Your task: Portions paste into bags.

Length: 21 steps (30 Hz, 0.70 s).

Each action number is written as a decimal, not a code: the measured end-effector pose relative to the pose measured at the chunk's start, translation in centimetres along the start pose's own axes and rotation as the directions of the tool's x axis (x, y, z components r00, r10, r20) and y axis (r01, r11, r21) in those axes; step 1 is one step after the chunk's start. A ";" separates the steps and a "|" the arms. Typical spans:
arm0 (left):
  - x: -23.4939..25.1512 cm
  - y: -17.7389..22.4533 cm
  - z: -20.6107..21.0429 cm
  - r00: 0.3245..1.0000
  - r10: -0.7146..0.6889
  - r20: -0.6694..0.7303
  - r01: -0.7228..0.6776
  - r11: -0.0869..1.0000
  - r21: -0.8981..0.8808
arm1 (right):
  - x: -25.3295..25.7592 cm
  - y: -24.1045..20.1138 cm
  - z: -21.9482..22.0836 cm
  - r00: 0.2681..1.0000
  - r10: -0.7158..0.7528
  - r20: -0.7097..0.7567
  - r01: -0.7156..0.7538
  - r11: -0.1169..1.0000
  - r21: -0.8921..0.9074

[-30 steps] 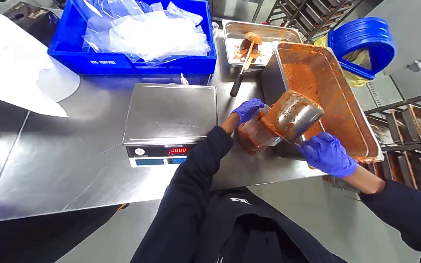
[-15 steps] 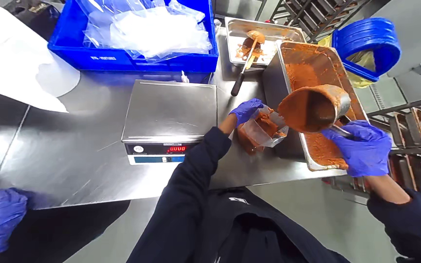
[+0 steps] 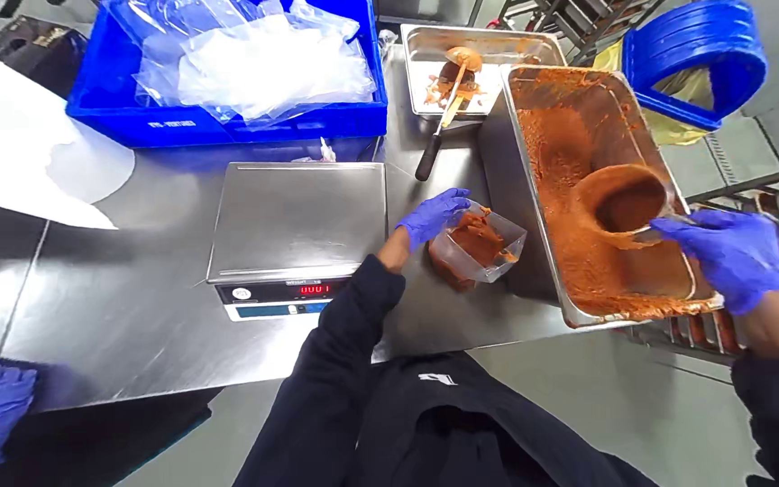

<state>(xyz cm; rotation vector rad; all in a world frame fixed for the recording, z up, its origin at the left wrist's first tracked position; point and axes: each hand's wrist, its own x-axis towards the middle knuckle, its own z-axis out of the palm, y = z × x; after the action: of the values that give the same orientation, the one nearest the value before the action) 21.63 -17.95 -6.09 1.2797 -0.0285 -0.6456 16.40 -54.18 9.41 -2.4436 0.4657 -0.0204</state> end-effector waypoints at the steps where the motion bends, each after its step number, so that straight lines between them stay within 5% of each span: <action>1: -0.2 0.1 0.0 1.000 -0.001 -0.004 0.001 1.000 -0.014 | 1.2 0.0 0.7 0.992 0.053 0.111 -0.037 0.989 -0.143; 5: -0.8 0.2 -0.3 1.000 0.002 -0.011 -0.002 1.000 -0.003 | 5.5 3.2 5.9 0.825 0.171 0.539 0.112 0.885 -0.452; 8: -1.2 0.2 -0.6 1.000 -0.006 -0.017 0.006 1.000 0.005 | 4.0 3.2 5.8 0.830 0.011 0.558 0.276 0.861 -0.427; 10: -1.5 -0.3 -0.6 0.999 -0.014 -0.039 0.014 1.000 -0.012 | 0.2 2.6 3.5 0.890 -0.247 0.384 0.358 0.899 -0.251; 12: -1.7 -0.4 -0.6 0.999 -0.004 -0.054 0.003 1.000 -0.014 | -5.4 1.6 2.8 0.867 -0.457 0.200 0.430 0.887 0.166; 14: -2.0 -0.6 -0.7 0.998 -0.001 -0.060 0.002 1.000 0.003 | -11.1 1.0 5.5 0.819 -0.490 0.298 0.275 0.791 0.547; 16: -2.3 -0.8 -0.7 0.999 -0.008 -0.050 0.008 1.000 0.007 | -15.2 1.5 11.4 0.826 -0.361 0.433 0.015 0.782 0.623; 18: -2.1 -0.3 -0.7 0.999 -0.014 -0.035 0.015 1.000 0.015 | -16.8 1.1 17.7 0.920 -0.060 0.387 -0.243 0.688 0.684; 21: -2.3 -0.4 -0.6 1.000 -0.014 -0.001 0.014 1.000 0.002 | -16.6 -0.9 23.9 0.911 0.307 0.274 -0.341 0.190 0.921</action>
<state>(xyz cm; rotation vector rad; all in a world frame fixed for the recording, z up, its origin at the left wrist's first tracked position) 19.76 -16.40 -5.88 1.2828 -0.0195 -0.6570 4.23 -33.76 -7.44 -1.0411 0.6900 -0.0683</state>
